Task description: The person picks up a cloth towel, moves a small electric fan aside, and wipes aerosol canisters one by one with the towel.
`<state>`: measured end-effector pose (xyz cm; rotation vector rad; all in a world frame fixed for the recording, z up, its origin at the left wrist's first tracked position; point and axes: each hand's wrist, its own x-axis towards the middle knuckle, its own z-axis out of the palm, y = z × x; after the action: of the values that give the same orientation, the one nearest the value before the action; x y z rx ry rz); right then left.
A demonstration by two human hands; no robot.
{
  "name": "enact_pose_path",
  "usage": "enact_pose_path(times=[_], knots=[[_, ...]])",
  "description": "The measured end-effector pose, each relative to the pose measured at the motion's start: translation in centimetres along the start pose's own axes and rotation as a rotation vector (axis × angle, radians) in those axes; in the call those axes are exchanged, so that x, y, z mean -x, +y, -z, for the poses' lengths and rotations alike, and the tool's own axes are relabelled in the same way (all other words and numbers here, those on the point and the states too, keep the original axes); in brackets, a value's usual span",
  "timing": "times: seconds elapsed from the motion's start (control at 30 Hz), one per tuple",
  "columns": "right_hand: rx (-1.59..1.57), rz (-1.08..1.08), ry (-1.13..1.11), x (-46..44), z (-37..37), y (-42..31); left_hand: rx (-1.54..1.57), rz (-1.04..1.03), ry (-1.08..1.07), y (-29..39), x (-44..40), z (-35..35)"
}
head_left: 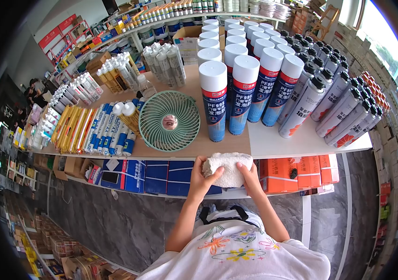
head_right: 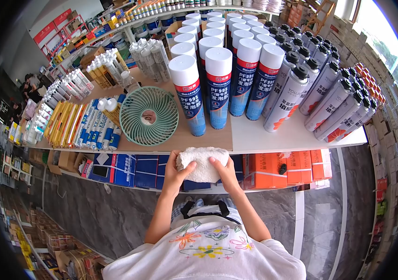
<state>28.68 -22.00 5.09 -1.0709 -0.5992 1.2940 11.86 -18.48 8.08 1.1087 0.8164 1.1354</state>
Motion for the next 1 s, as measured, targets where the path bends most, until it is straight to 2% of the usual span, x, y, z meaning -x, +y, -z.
enact_pose_path(times=[0.07,0.13,0.3,0.37,0.5,0.6,0.7,0.83,0.87,1.0], knots=[[-0.015,0.008,0.035,0.1,0.4,0.0,-0.007,0.053,-0.077,-0.5,0.1,-0.4],[-0.013,0.037,0.118,0.5,0.7,-0.6,0.054,0.098,-0.062,-1.0,0.3,-0.9],[-0.012,0.03,0.108,1.0,2.3,-2.4,0.124,0.24,-0.082,-2.9,1.1,-2.2],[0.021,0.002,0.099,1.2,2.9,-3.1,0.189,0.307,-0.197,-3.7,1.3,-2.4],[0.037,-0.082,0.078,0.9,3.6,-3.8,0.314,0.269,-0.197,-5.1,2.2,-2.3],[0.03,-0.118,0.061,0.9,3.7,-3.7,0.37,0.09,-0.175,-4.4,2.6,-2.1],[0.031,-0.134,0.054,0.9,4.0,-3.3,0.4,0.045,-0.053,-4.6,2.5,-0.3],[-0.017,-0.165,0.016,-0.2,4.3,-1.8,0.211,-0.103,0.322,-4.5,1.2,3.0],[-0.007,-0.185,0.009,-0.4,4.1,-1.8,0.085,-0.115,0.36,-4.5,0.7,4.1],[0.008,-0.192,0.002,-1.0,2.6,-1.7,0.018,-0.098,0.463,-3.8,-1.9,7.1]])
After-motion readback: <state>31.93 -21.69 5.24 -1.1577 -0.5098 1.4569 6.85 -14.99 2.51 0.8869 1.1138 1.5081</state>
